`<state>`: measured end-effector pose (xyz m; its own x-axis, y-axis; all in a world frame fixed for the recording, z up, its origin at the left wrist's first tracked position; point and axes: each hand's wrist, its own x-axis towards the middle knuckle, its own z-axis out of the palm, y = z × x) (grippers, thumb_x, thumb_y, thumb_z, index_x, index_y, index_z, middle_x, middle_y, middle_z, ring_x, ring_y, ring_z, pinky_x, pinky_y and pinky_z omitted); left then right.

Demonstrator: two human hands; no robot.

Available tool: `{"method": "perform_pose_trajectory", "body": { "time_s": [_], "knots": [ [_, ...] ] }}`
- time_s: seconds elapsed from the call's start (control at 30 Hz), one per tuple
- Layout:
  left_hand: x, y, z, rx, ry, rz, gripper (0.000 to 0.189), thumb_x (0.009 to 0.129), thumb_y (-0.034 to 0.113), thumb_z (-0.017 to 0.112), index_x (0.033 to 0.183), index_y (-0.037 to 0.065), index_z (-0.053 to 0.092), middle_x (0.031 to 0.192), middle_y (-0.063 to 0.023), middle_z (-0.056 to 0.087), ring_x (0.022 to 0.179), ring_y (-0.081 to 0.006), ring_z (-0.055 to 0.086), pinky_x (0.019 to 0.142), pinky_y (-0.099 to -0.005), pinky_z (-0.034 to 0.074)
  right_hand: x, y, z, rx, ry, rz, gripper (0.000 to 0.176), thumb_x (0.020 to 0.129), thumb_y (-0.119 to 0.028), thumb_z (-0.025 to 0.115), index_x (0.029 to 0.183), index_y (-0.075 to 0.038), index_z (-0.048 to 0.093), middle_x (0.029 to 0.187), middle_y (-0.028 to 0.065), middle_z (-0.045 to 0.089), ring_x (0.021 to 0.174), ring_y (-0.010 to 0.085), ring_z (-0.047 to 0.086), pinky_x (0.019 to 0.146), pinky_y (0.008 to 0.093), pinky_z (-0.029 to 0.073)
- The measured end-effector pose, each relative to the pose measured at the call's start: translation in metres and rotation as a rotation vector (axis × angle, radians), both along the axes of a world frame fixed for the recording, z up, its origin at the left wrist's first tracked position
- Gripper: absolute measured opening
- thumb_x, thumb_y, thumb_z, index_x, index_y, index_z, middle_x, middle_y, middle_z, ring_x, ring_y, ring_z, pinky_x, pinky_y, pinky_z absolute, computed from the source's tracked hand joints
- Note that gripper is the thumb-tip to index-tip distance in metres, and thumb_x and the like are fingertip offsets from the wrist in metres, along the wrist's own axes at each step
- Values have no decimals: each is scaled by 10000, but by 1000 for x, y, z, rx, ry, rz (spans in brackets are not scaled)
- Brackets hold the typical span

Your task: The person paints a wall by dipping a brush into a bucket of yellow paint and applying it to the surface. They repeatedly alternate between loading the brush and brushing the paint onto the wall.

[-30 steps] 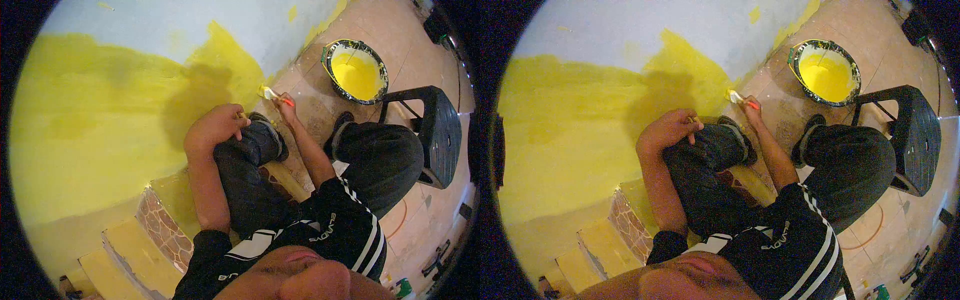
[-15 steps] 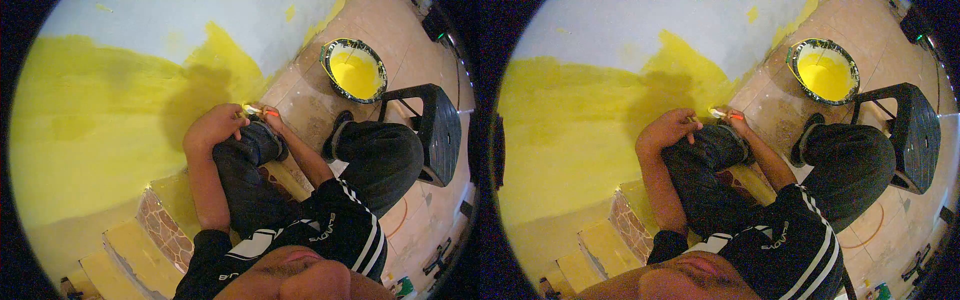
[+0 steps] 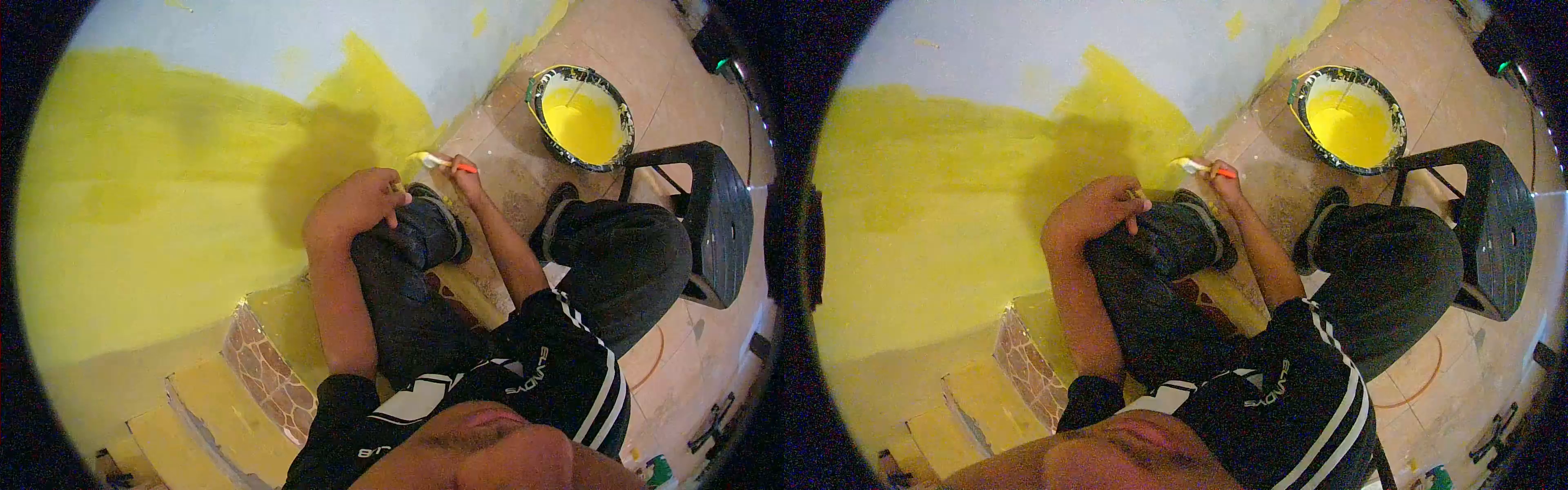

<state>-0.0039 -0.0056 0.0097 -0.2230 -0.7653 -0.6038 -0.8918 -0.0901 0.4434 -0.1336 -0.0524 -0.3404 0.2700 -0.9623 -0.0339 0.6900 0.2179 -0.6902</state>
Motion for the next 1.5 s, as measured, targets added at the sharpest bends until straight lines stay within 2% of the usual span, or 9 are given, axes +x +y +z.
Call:
{"method": "perform_pose_trajectory", "body": {
  "time_s": [0.17, 0.47, 1.03, 1.07, 1.23, 1.3, 1.33, 1.4, 1.5],
  "knots": [
    [2, 0, 1, 17, 28, 1, 227, 833, 264, 556, 823, 38, 575, 623, -76, 615, 623, -195, 602, 612, -339, 451, -15, -12, 1, 133, -138, -285, 240, 824, 85, 494, 699, -107, 424, 1225, 169, 504, 1004, 198, 526, 767, 243, 452],
    [2, -1, -2, -10, -15, -32, 218, 833, 251, 550, 824, 34, 570, 619, -82, 614, 608, -198, 599, 612, -339, 448, -56, -45, 6, 249, -142, -633, 239, 824, 116, 447, 774, -107, 376, 1279, 160, 459, 961, 187, 507, 826, 243, 442],
    [1, 0, -5, -15, 19, 22, 214, 814, 226, 574, 818, 11, 576, 640, -93, 626, 618, -227, 610, 617, -367, 449, -10, -17, -15, 220, -159, -340, 239, 826, 109, 451, 724, -98, 388, 1327, 203, 389, 1033, 174, 473, 811, 236, 404],
    [1, 0, -5, 14, 30, 55, 214, 812, 226, 577, 817, 12, 577, 642, -95, 627, 623, -231, 612, 621, -370, 450, -7, -12, -21, 165, -189, -332, 237, 823, 65, 514, 700, -108, 409, 1227, 159, 513, 896, 156, 534, 671, 219, 437],
    [10, -1, -20, -46, 59, -5, 241, 817, 254, 585, 816, 14, 573, 657, -92, 618, 590, -214, 606, 618, -357, 459, -11, 3, -20, 291, -109, -251, 235, 809, 32, 550, 694, -126, 419, 1205, 135, 537, 817, 124, 519, 628, 214, 407],
    [12, -1, -25, -65, 68, -2, 238, 813, 253, 589, 807, 15, 572, 648, -91, 615, 578, -217, 602, 617, -358, 458, -16, -5, -49, 308, -41, -233, 223, 808, 36, 543, 709, -124, 423, 1228, 139, 518, 926, 147, 526, 726, 254, 434],
    [12, 0, -26, -65, 60, -11, 233, 813, 246, 588, 794, 15, 570, 640, -95, 611, 578, -223, 603, 616, -360, 459, -18, -5, -29, 290, -31, -214, 223, 808, 36, 543, 709, -124, 423, 1228, 139, 518, 926, 147, 526, 726, 254, 434],
    [9, 0, -24, -87, 63, 4, 228, 812, 240, 587, 780, 15, 567, 631, -98, 608, 578, -229, 604, 615, -361, 460, -29, -3, 9, 397, -98, -285, 170, 839, 68, 476, 770, -65, 396, 1280, 182, 444, 1117, 241, 479, 899, 309, 435],
    [2, 3, -17, -91, -23, -8, 230, 802, 241, 585, 774, 13, 569, 626, -119, 605, 575, -241, 607, 609, -377, 464, -44, -14, -20, 315, -272, -336, 160, 841, 59, 483, 779, -58, 393, 1266, 186, 453, 1073, 245, 513, 902, 328, 455]
  ]
}}
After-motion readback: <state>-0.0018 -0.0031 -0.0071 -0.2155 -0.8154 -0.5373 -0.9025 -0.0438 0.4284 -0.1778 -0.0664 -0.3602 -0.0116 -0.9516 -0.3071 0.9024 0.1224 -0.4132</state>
